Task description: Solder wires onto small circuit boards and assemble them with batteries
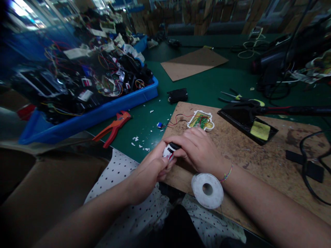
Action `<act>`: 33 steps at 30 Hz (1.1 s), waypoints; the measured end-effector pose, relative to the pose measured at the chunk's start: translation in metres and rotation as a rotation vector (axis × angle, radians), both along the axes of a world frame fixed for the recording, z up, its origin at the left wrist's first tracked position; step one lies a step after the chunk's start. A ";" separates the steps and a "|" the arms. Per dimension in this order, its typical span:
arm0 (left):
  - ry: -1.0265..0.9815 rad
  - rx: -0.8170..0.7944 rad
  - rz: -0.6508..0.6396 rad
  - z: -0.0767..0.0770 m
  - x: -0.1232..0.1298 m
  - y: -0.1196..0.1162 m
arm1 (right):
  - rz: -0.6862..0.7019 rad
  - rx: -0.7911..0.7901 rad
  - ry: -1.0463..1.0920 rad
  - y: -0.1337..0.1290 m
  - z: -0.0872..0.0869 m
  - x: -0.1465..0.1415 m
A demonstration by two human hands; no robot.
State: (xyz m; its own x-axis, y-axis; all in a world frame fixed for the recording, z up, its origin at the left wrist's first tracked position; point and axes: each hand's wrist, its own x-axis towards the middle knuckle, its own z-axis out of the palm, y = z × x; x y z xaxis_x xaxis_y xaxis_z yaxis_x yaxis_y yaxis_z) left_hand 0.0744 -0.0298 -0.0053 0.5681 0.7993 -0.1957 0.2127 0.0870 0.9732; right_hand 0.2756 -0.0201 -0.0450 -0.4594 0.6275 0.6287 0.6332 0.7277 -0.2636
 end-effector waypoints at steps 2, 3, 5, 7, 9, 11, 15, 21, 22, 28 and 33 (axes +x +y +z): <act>-0.016 0.005 0.018 -0.003 0.001 0.000 | -0.004 -0.001 0.005 0.000 -0.001 0.000; -0.019 0.014 0.023 -0.005 0.002 0.000 | -0.005 -0.005 0.004 -0.001 -0.001 0.000; -0.014 0.026 0.018 -0.006 0.002 -0.001 | -0.004 -0.008 -0.001 -0.001 -0.001 0.001; -0.007 0.034 0.003 -0.005 0.000 -0.001 | 0.000 -0.005 -0.009 -0.001 -0.001 0.000; -0.002 0.038 -0.017 -0.004 -0.002 -0.001 | 0.004 -0.002 -0.015 -0.001 -0.001 0.000; -0.006 0.031 -0.021 -0.003 -0.003 -0.001 | 0.007 -0.002 -0.019 -0.001 -0.001 0.000; -0.027 0.004 0.007 -0.003 -0.002 -0.002 | 0.006 0.015 -0.010 -0.001 -0.001 0.001; -0.046 0.019 0.037 -0.005 0.001 0.000 | -0.009 -0.005 0.005 -0.002 -0.003 0.002; -0.050 0.012 0.035 -0.005 0.001 0.000 | -0.003 -0.007 0.001 -0.002 -0.004 0.002; -0.040 0.067 -0.013 0.000 -0.004 0.003 | 0.023 0.034 -0.021 -0.003 -0.003 0.001; -0.067 0.059 -0.009 0.004 -0.003 0.002 | 0.016 0.076 0.030 -0.002 0.002 0.000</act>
State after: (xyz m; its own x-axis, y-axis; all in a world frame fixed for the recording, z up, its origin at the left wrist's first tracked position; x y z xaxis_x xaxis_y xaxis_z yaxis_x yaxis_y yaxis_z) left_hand 0.0713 -0.0276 -0.0008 0.5854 0.8032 -0.1100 0.1478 0.0277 0.9886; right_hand 0.2757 -0.0222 -0.0434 -0.4494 0.5699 0.6879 0.6139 0.7565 -0.2256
